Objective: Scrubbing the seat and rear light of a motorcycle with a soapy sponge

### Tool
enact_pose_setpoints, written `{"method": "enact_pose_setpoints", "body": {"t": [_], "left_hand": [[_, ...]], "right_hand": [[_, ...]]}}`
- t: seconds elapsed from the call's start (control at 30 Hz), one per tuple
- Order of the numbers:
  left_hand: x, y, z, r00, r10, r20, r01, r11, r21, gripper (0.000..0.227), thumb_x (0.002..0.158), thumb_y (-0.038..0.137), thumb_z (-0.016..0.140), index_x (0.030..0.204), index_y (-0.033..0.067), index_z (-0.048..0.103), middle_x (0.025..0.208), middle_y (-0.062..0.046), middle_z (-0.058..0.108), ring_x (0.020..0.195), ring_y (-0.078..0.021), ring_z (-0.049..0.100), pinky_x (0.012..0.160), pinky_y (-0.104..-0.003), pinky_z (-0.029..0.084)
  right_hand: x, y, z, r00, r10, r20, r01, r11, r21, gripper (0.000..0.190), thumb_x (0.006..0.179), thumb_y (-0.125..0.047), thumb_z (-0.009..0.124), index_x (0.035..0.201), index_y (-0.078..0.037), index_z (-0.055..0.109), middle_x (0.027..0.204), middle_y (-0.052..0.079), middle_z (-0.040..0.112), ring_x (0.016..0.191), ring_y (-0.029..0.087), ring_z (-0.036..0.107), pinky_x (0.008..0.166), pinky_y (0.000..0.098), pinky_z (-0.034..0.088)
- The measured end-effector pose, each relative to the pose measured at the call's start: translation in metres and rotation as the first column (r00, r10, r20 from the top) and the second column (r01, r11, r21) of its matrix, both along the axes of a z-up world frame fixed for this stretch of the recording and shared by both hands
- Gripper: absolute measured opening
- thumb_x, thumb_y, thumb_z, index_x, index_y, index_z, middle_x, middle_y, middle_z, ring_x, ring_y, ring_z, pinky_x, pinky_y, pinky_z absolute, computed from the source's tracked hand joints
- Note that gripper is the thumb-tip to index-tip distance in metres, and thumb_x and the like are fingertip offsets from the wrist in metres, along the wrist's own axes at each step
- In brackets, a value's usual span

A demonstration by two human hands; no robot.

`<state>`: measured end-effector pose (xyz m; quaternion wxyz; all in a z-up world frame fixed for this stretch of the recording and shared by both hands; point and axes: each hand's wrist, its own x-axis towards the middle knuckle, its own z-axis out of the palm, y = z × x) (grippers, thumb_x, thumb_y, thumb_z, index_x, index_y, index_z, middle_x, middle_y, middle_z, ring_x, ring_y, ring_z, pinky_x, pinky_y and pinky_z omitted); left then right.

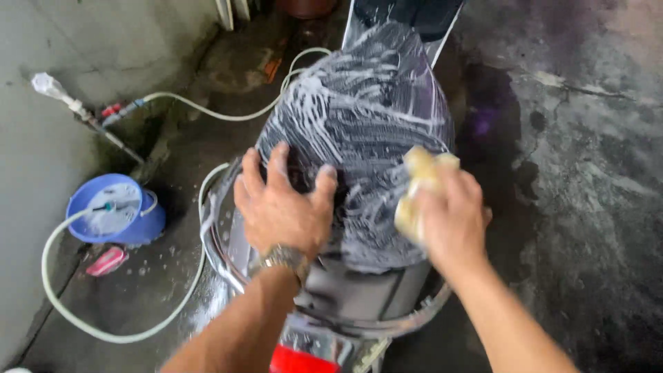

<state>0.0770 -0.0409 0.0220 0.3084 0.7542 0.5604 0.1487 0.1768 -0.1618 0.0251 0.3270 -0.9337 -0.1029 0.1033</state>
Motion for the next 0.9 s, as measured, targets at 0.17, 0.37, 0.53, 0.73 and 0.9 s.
{"method": "enact_pose_setpoints", "body": {"t": [0.17, 0.37, 0.53, 0.73, 0.9], "left_hand": [[0.005, 0.001, 0.001, 0.999, 0.039, 0.003, -0.039, 0.999, -0.009, 0.064, 0.067, 0.058, 0.053, 0.125, 0.0320, 0.044, 0.141, 0.000, 0.026, 0.125, -0.0281, 0.023, 0.092, -0.051, 0.032], [0.003, -0.003, -0.004, 0.998, 0.047, 0.031, -0.048, 0.998, 0.033, 0.061, 0.067, 0.056, 0.056, 0.121, 0.0287, 0.049, 0.137, -0.001, 0.030, 0.123, -0.0272, 0.027, 0.085, -0.055, 0.036], [-0.003, 0.002, -0.009, 0.998, 0.008, 0.068, -0.015, 0.995, 0.097, 0.061, 0.070, 0.053, 0.057, 0.122, 0.0234, 0.045, 0.140, -0.005, 0.025, 0.122, -0.0339, 0.026, 0.083, -0.058, 0.035], [-0.007, 0.002, 0.004, 0.992, -0.118, -0.045, 0.117, 0.993, -0.035, 0.057, 0.080, 0.055, 0.042, 0.128, 0.0265, 0.034, 0.139, -0.005, 0.013, 0.120, -0.0339, 0.023, 0.084, -0.057, 0.036], [-0.079, -0.040, -0.019, 0.836, -0.549, -0.013, 0.504, 0.759, 0.413, 0.053, 0.081, 0.046, 0.038, 0.126, 0.0170, 0.035, 0.134, -0.018, 0.022, 0.119, -0.0430, 0.024, 0.087, -0.060, 0.024]], "right_hand": [[0.011, -0.009, -0.040, 0.929, 0.215, 0.302, -0.215, 0.976, -0.034, 0.051, 0.073, -0.029, 0.042, 0.123, -0.019, 0.047, 0.126, 0.009, 0.039, 0.101, 0.032, 0.047, 0.086, 0.0506, 0.025], [-0.003, 0.000, -0.006, 0.970, -0.170, -0.172, 0.184, 0.980, 0.070, 0.061, 0.072, -0.039, 0.038, 0.132, -0.031, 0.042, 0.123, 0.006, 0.042, 0.108, 0.023, 0.048, 0.086, 0.0341, 0.041], [-0.035, -0.008, 0.012, 0.981, 0.193, 0.005, -0.191, 0.973, -0.128, 0.064, 0.069, -0.032, 0.029, 0.131, -0.024, 0.042, 0.130, 0.007, 0.035, 0.106, 0.042, 0.033, 0.094, 0.0452, 0.022], [-0.104, -0.048, -0.009, 0.858, 0.375, 0.352, -0.316, 0.924, -0.214, 0.057, 0.073, -0.027, 0.040, 0.128, -0.015, 0.045, 0.132, 0.015, 0.042, 0.120, 0.032, 0.035, 0.091, 0.0438, 0.023], [-0.123, -0.058, -0.039, 0.785, 0.184, 0.591, -0.196, 0.980, -0.045, 0.043, 0.079, -0.025, 0.043, 0.116, -0.010, 0.057, 0.122, 0.016, 0.050, 0.105, 0.033, 0.045, 0.088, 0.0388, 0.027]]}}
